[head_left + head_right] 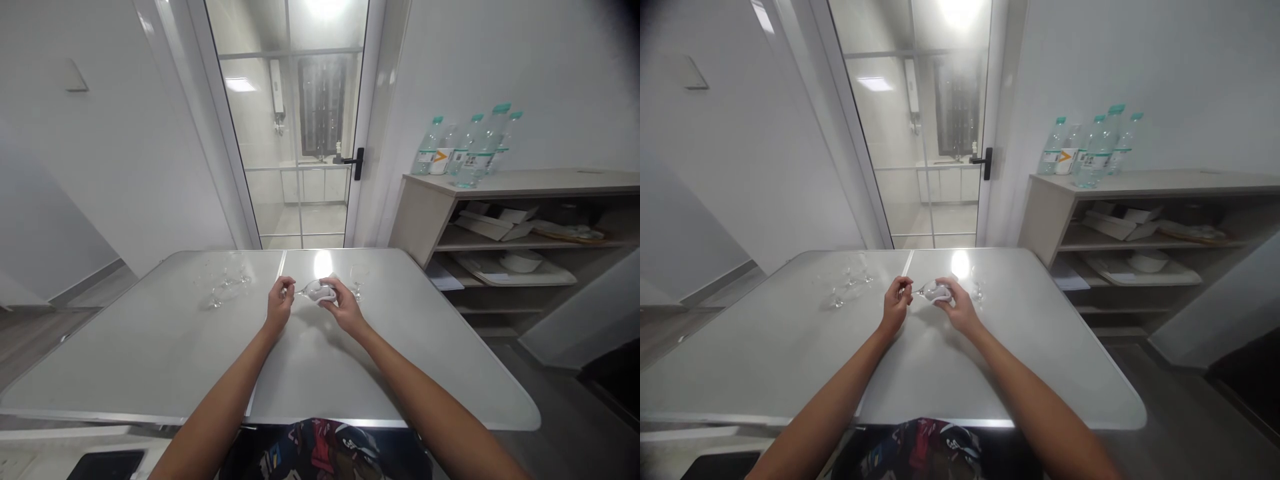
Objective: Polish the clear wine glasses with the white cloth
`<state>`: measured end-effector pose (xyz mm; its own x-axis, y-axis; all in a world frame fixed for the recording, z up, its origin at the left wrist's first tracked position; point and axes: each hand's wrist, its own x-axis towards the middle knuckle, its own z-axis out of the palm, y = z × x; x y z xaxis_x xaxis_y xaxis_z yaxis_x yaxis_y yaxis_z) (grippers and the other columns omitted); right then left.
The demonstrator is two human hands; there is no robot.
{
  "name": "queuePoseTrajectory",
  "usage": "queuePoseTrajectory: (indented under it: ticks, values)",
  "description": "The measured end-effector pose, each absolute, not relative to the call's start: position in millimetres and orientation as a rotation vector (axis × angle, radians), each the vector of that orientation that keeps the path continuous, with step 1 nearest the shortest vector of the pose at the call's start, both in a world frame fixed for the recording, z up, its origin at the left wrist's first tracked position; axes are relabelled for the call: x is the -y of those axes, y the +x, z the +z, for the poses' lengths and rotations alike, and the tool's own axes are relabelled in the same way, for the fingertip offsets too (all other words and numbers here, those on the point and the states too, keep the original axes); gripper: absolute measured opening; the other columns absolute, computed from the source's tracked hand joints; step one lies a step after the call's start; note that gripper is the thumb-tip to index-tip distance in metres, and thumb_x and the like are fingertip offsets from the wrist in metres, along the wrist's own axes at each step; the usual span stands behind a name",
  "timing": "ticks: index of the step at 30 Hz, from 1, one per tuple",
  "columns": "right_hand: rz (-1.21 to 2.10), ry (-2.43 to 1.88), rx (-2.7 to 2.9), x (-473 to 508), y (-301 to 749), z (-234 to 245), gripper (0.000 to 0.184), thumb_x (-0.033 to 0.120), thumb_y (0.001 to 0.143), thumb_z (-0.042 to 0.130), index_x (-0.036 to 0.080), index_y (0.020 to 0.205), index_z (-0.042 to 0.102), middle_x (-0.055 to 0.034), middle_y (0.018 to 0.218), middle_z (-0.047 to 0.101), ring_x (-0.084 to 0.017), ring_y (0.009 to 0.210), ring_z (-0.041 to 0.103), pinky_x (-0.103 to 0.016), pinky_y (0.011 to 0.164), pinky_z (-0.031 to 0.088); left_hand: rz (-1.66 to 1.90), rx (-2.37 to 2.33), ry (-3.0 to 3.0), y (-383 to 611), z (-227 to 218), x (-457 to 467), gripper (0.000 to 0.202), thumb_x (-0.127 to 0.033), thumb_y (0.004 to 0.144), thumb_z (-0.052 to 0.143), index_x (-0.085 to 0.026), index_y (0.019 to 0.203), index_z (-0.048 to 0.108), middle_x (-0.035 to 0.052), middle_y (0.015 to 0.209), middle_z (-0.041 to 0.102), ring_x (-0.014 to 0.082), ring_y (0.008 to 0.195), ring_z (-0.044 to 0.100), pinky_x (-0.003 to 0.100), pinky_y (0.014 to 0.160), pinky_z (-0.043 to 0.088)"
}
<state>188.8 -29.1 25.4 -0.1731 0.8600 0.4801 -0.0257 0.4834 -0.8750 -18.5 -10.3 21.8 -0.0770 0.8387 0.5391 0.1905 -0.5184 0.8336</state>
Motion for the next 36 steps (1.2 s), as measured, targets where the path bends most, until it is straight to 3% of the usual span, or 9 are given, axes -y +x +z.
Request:
queuePoseTrajectory:
  ticks: [6, 11, 16, 21, 27, 31, 36]
  values:
    - [0.874, -0.75, 1.57, 30.5, 188.7, 24.9, 0.042, 0.027, 0.082, 0.075, 0.023, 0.122, 0.063, -0.007, 0.12, 0.066, -0.024, 0.107, 0.064, -0.037, 0.098, 0.048, 1.629, -1.065, 1.669, -19.2, 22.7, 6.8, 0.021, -0.041, 0.094, 0.06, -0.021, 0.098, 0.065, 0.003, 0.091, 0.06, 0.0114, 0.065, 0.052, 0.026, 0.063, 0.046]
    - [0.813, -0.788, 1.6, 28.7, 191.3, 22.1, 0.038, 0.024, 0.082, 0.072, 0.024, 0.12, 0.066, -0.0068, 0.121, 0.068, -0.026, 0.112, 0.063, -0.04, 0.101, 0.047, 1.418, -1.22, 1.724, -20.9, 15.6, 0.7, 0.036, -0.046, 0.092, 0.061, -0.016, 0.073, 0.066, -0.0014, 0.064, 0.055, 0.0113, 0.057, 0.047, 0.025, 0.057, 0.037]
    - [0.94, -0.764, 1.456, 28.3, 190.9, 23.4, 0.055, 0.029, 0.083, 0.073, 0.027, 0.136, 0.057, -0.0062, 0.119, 0.065, -0.023, 0.104, 0.064, -0.037, 0.094, 0.051, 1.566, -1.207, 1.926, -22.2, 19.7, 6.0, 0.035, -0.04, 0.093, 0.064, -0.017, 0.066, 0.061, -0.0009, 0.064, 0.053, 0.0117, 0.06, 0.045, 0.027, 0.061, 0.037]
    - [1.002, -0.8, 1.397, 29.9, 191.7, 26.2, 0.058, 0.032, 0.083, 0.072, 0.027, 0.138, 0.055, -0.0039, 0.107, 0.065, -0.02, 0.088, 0.064, -0.033, 0.08, 0.054, 1.63, -1.082, 2.169, -22.0, 21.3, 7.9, 0.026, -0.031, 0.094, 0.064, -0.019, 0.071, 0.064, 0.0014, 0.07, 0.055, 0.0135, 0.065, 0.049, 0.028, 0.063, 0.041]
    - [0.774, -0.807, 1.475, 28.2, 191.5, 24.1, 0.049, 0.027, 0.082, 0.073, 0.025, 0.13, 0.062, -0.0069, 0.123, 0.066, -0.025, 0.11, 0.064, -0.04, 0.101, 0.048, 1.467, -1.033, 2.357, -22.0, 12.5, -0.1, 0.018, -0.03, 0.098, 0.059, -0.02, 0.093, 0.072, 0.0053, 0.082, 0.065, 0.0173, 0.078, 0.058, 0.031, 0.072, 0.047]
    - [0.662, -0.841, 1.492, 31.2, 188.1, 22.8, 0.049, 0.026, 0.084, 0.07, 0.025, 0.133, 0.06, -0.0069, 0.122, 0.068, -0.025, 0.106, 0.066, -0.04, 0.098, 0.05, 1.413, -1.081, 2.447, -22.7, 4.6, -3.7, 0.015, -0.031, 0.097, 0.062, -0.021, 0.099, 0.073, 0.0054, 0.083, 0.071, 0.0185, 0.079, 0.06, 0.033, 0.075, 0.049]
    - [0.241, -0.97, 1.49, 38.4, 187.3, 17.9, 0.044, 0.027, 0.09, 0.067, 0.027, 0.134, 0.06, -0.0093, 0.121, 0.071, -0.027, 0.104, 0.064, -0.045, 0.096, 0.052, 1.497, -1.142, 2.34, -18.3, 4.4, 0.9, 0.014, -0.03, 0.096, 0.063, -0.021, 0.093, 0.072, 0.0045, 0.082, 0.073, 0.0172, 0.074, 0.06, 0.031, 0.07, 0.048]
